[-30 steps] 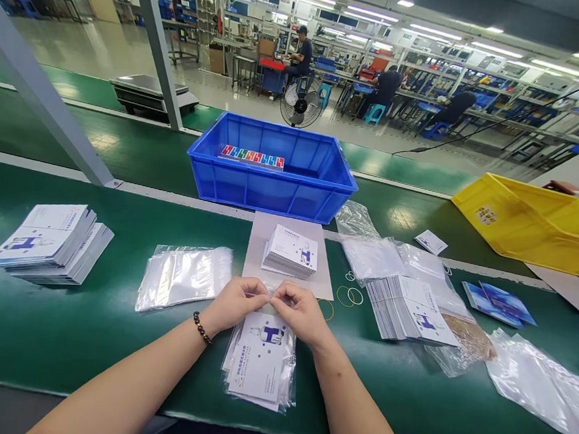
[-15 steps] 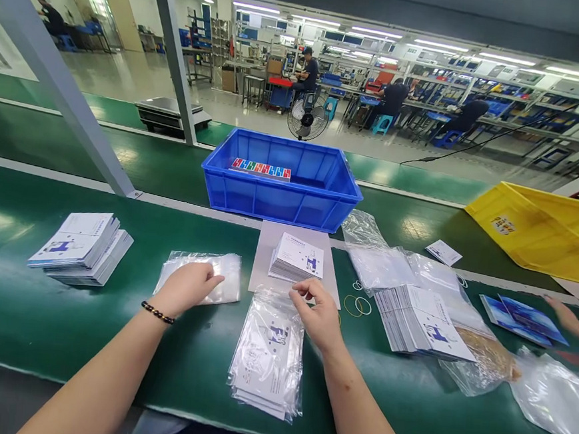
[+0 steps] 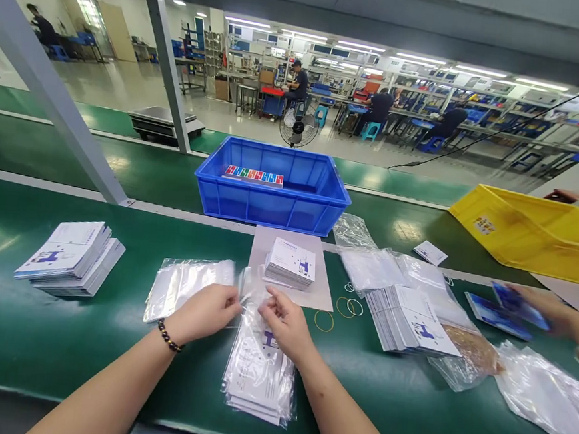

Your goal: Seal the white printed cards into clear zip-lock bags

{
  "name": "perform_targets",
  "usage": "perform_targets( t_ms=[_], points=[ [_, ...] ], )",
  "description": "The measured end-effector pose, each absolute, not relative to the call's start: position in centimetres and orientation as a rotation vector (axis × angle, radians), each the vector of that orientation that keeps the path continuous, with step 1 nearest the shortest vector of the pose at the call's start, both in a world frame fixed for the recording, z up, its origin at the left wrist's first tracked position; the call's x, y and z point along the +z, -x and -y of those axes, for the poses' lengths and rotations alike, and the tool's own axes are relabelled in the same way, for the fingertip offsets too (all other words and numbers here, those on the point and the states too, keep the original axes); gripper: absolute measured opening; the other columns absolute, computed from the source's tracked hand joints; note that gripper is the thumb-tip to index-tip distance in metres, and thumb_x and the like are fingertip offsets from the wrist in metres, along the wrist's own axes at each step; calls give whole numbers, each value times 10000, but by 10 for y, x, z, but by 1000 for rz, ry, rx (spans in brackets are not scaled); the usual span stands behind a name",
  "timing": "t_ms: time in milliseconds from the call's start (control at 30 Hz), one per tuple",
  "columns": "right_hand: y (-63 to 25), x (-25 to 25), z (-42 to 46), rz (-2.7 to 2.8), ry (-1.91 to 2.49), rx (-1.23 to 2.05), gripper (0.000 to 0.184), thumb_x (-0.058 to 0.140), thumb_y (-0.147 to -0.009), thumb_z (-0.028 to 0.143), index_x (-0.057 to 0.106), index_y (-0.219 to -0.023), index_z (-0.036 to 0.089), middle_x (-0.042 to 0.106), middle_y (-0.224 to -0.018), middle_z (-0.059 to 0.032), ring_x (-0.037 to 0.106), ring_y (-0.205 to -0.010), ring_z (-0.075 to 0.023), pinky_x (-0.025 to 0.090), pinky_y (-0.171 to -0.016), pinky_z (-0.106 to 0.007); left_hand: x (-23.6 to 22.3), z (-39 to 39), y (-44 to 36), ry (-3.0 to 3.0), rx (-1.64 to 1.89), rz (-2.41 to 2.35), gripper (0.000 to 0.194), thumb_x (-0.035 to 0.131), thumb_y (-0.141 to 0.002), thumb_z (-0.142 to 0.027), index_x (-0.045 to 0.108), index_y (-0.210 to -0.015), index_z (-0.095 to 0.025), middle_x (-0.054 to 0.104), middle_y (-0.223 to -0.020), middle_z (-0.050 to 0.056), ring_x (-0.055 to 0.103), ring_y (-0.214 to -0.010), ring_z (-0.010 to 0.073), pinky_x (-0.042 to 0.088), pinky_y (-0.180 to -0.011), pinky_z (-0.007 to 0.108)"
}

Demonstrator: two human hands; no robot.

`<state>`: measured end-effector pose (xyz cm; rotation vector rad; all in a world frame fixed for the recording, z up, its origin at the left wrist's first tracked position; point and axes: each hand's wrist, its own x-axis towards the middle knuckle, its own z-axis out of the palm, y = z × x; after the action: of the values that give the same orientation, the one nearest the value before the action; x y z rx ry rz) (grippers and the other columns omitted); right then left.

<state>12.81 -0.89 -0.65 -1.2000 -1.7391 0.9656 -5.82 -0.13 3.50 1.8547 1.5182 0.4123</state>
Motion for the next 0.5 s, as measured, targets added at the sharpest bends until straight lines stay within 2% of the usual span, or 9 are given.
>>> perform_targets(
  t_ms=[133, 233, 367, 433, 500],
  points=[
    [-129, -14, 9, 1917, 1217, 604, 338, 346, -854, 202, 564, -1111, 192, 612, -745, -65, 566, -691, -181, 466, -647, -316, 34, -1, 26, -1759, 584, -1400, 323, 513, -708, -421, 439, -496, -189, 459, -477, -29, 408, -483, 128, 262, -467, 237],
    [-132, -16, 9, 2041, 1225, 412, 380, 292, -859, 172, 553, -1135, 182, 601, -744, -88, 566, -682, -198, 457, -602, -315, 26, -8, 13, -1537, 726, -1300, 354, 454, -745, -441, 460, -505, -181, 460, -482, -27, 433, -477, 120, 314, -476, 233],
    [-130, -13, 9, 2027, 1208, 454, 346, 372, -835, 193, 530, -1142, 168, 597, -820, -96, 554, -686, -190, 456, -611, -312, 11, -13, 7, -1345, 850, -1260, 332, 446, -740, -387, 463, -488, -172, 463, -474, -24, 420, -464, 107, 319, -467, 227],
    [-128, -11, 9, 1962, 1209, 537, 277, 466, -797, 224, 563, -1054, 185, 588, -822, -77, 535, -671, -176, 449, -615, -303, 5, -12, 6, -1346, 897, -1273, 324, 473, -727, -385, 451, -483, -173, 424, -461, -39, 393, -464, 102, 307, -473, 226],
    [-127, -9, 9, 1891, 1247, 608, 146, 506, -770, 232, 592, -881, 194, 561, -731, -41, 503, -614, -156, 426, -580, -282, 1, -11, 7, -1378, 927, -1290, 307, 497, -717, -385, 461, -499, -172, 413, -475, -45, 391, -486, 105, 307, -490, 229]
  ],
)
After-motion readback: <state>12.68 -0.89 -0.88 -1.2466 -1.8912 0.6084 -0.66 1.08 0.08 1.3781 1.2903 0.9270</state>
